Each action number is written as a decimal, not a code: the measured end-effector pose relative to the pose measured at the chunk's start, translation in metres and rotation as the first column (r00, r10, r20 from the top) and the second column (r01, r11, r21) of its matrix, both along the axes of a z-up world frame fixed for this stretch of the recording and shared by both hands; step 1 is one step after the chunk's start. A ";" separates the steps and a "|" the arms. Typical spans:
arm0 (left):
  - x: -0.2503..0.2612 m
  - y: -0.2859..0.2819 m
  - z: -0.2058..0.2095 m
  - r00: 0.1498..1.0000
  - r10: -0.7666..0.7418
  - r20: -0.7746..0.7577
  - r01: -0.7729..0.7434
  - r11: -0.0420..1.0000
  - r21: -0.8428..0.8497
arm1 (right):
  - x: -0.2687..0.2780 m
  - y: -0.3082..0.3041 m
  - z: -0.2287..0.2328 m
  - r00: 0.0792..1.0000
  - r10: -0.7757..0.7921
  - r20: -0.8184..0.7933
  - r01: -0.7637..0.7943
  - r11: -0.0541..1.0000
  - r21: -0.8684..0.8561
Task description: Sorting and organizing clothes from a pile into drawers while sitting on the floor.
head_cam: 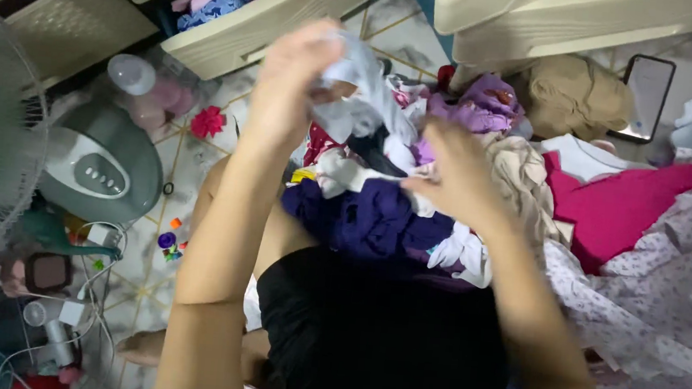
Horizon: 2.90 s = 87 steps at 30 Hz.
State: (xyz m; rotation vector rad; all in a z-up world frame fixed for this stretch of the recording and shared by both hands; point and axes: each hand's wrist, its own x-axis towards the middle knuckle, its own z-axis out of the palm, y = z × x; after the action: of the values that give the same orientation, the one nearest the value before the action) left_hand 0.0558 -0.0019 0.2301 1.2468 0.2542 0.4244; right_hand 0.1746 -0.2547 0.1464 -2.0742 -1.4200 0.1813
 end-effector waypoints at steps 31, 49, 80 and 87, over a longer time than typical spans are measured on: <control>-0.097 0.060 -0.029 0.833 0.532 0.152 -0.390 0.370 0.844 | 0.011 0.027 0.013 -0.145 0.563 -0.814 0.443 0.772 0.455; -0.075 0.033 -0.105 0.976 0.180 -0.124 -0.157 0.971 0.178 | 0.050 -0.015 0.038 0.680 -0.208 -0.703 0.633 0.650 0.420; -0.059 -0.054 0.008 0.963 -0.267 0.030 0.239 0.901 0.361 | 0.016 0.015 -0.031 0.956 0.205 -0.208 -0.085 0.877 0.473; -0.083 -0.029 -0.018 0.956 -0.294 -0.018 0.291 0.936 0.197 | 0.076 -0.044 -0.002 0.922 -0.141 -0.361 0.325 0.790 0.520</control>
State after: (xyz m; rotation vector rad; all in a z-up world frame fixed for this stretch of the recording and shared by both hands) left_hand -0.0270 -0.0312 0.2122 1.4513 0.0130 0.2020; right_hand 0.2509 -0.2982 0.1443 -1.6076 -0.8694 -0.0327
